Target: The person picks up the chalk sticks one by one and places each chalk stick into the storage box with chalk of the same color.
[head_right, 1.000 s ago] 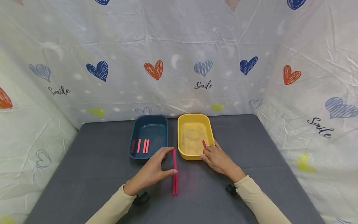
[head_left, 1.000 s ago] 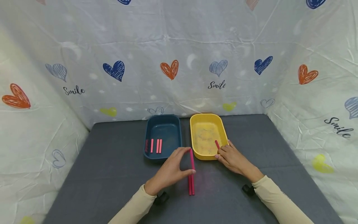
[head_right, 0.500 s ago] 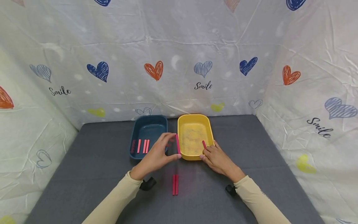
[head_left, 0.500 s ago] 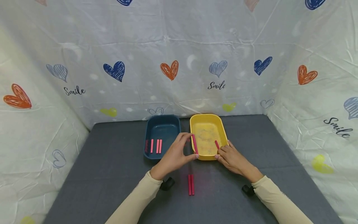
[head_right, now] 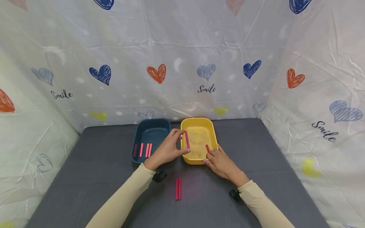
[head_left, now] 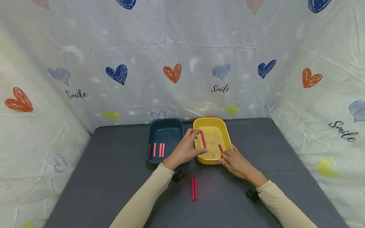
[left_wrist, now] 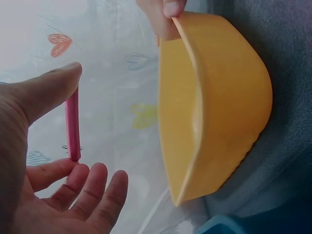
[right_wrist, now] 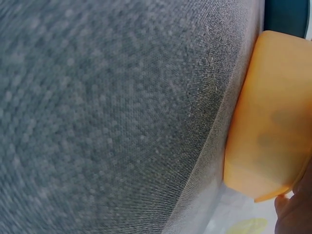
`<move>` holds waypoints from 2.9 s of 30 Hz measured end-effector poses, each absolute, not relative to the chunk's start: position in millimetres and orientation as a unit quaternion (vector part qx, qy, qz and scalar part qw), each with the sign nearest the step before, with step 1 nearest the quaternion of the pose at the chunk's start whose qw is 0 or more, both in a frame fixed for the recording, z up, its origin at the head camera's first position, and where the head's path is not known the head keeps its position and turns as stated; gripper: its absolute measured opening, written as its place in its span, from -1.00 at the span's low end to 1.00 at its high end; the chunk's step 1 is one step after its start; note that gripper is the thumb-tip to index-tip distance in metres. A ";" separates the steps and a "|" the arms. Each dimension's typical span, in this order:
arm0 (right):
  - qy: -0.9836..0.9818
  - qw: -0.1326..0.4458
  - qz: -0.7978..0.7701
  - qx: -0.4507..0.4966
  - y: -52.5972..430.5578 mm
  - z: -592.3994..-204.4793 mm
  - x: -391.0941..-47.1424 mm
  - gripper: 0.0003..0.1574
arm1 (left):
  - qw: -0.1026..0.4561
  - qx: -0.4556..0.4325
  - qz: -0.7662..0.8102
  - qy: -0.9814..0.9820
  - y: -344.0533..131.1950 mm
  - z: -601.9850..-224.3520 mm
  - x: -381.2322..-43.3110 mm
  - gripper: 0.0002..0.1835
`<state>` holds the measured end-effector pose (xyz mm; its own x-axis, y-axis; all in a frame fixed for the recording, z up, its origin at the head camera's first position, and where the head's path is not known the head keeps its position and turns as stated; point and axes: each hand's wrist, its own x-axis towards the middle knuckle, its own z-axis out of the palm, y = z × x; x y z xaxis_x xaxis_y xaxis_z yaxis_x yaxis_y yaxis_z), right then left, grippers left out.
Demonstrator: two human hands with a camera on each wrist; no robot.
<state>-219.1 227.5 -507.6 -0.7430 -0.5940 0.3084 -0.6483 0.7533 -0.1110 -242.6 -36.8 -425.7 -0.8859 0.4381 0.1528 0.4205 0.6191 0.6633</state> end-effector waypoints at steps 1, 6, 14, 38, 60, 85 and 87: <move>-0.928 0.126 0.107 0.334 227.6 -507.4 -218.9 -0.77 | 0.015 0.237 0.367 0.899 -35.0 -426.2 -244.8 -0.12; -0.930 0.115 0.112 0.330 227.6 -506.0 -218.1 -0.77 | 0.030 0.224 0.363 0.904 -27.2 -431.9 -255.7 -0.12; -0.930 0.112 0.111 0.332 227.2 -505.5 -217.8 -0.76 | 0.045 0.222 0.362 0.904 -17.4 -442.2 -267.0 -0.13; -0.928 0.132 0.096 0.334 226.7 -509.5 -217.9 -0.76 | 0.073 0.209 0.345 0.912 15.2 -457.8 -289.5 -0.14; -0.923 0.142 0.105 0.343 225.9 -509.2 -216.9 -0.80 | 0.078 0.197 0.297 0.931 25.4 -466.3 -294.9 -0.14; -0.928 0.126 0.100 0.337 227.1 -509.8 -215.2 -0.76 | 0.100 0.237 0.155 0.954 44.5 -473.0 -289.8 -0.23; -0.926 0.128 0.102 0.339 226.9 -509.7 -215.4 -0.76 | 0.101 0.234 0.150 0.955 45.4 -473.3 -289.3 -0.26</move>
